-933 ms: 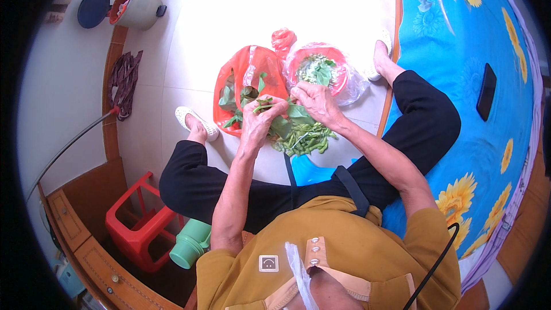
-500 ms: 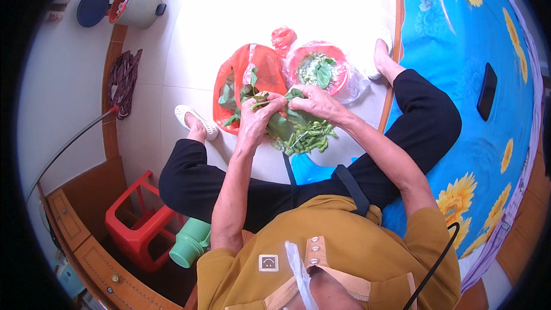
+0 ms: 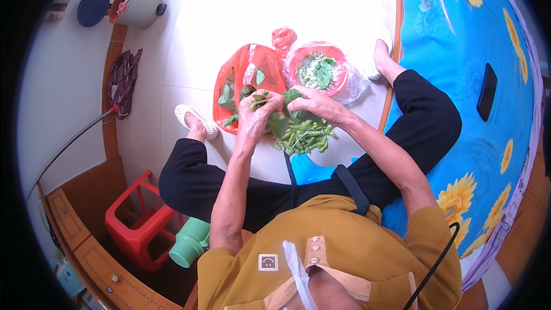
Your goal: The person plucks leaves from a bunch of greens, separating the stems and placing the leaves into a container.
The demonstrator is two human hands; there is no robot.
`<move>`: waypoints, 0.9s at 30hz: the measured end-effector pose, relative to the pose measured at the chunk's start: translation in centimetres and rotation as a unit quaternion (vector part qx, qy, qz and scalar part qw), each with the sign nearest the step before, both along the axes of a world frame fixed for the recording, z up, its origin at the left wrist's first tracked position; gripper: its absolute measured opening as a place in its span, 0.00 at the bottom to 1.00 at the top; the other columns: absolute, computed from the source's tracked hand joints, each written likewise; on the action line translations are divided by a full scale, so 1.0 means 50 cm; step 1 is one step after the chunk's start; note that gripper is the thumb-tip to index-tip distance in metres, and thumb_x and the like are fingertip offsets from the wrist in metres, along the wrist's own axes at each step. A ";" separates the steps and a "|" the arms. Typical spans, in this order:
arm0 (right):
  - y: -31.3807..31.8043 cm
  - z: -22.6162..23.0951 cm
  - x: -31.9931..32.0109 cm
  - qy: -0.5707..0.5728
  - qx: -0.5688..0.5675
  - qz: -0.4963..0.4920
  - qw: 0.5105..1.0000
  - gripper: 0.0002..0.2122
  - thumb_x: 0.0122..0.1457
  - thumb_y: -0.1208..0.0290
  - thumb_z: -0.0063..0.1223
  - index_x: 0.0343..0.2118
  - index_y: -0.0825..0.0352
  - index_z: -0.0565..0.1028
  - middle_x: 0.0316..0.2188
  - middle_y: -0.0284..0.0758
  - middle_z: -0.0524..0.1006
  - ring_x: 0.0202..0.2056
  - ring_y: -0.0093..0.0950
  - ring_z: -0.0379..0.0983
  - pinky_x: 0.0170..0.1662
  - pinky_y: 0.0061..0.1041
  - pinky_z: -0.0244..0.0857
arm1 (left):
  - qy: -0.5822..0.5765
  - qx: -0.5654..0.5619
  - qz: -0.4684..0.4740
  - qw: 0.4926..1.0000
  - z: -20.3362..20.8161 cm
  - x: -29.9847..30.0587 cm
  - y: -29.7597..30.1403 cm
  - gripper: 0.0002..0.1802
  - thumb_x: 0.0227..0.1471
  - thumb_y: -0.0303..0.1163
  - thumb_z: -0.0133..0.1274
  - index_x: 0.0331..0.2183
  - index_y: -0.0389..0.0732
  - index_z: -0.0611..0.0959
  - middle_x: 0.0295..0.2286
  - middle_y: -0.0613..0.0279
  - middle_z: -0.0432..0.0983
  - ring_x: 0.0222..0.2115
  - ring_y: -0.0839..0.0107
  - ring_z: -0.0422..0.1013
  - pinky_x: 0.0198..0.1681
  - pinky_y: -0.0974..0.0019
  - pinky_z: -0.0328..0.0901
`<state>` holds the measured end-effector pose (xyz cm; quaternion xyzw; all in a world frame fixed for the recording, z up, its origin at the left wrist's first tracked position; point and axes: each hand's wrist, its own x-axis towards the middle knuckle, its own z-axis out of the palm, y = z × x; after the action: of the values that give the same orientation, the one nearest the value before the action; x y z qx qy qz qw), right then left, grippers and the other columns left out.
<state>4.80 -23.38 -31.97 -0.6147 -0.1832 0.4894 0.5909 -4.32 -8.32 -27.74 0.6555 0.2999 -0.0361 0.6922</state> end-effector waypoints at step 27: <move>0.002 0.020 0.000 -0.022 0.002 0.008 1.000 0.12 0.57 0.62 0.45 0.32 0.68 0.72 0.28 0.29 0.70 0.32 0.19 0.64 0.37 0.21 0.59 | -0.030 0.005 0.050 0.998 -0.006 -0.013 0.049 0.07 0.44 0.30 0.58 0.27 0.37 0.80 0.22 0.70 0.73 0.25 0.80 0.68 0.30 0.76 0.62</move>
<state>4.77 -23.26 -30.94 -0.6225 -0.2024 0.4798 0.5842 -4.97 -5.86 -28.02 0.6443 0.3111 0.0200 0.6983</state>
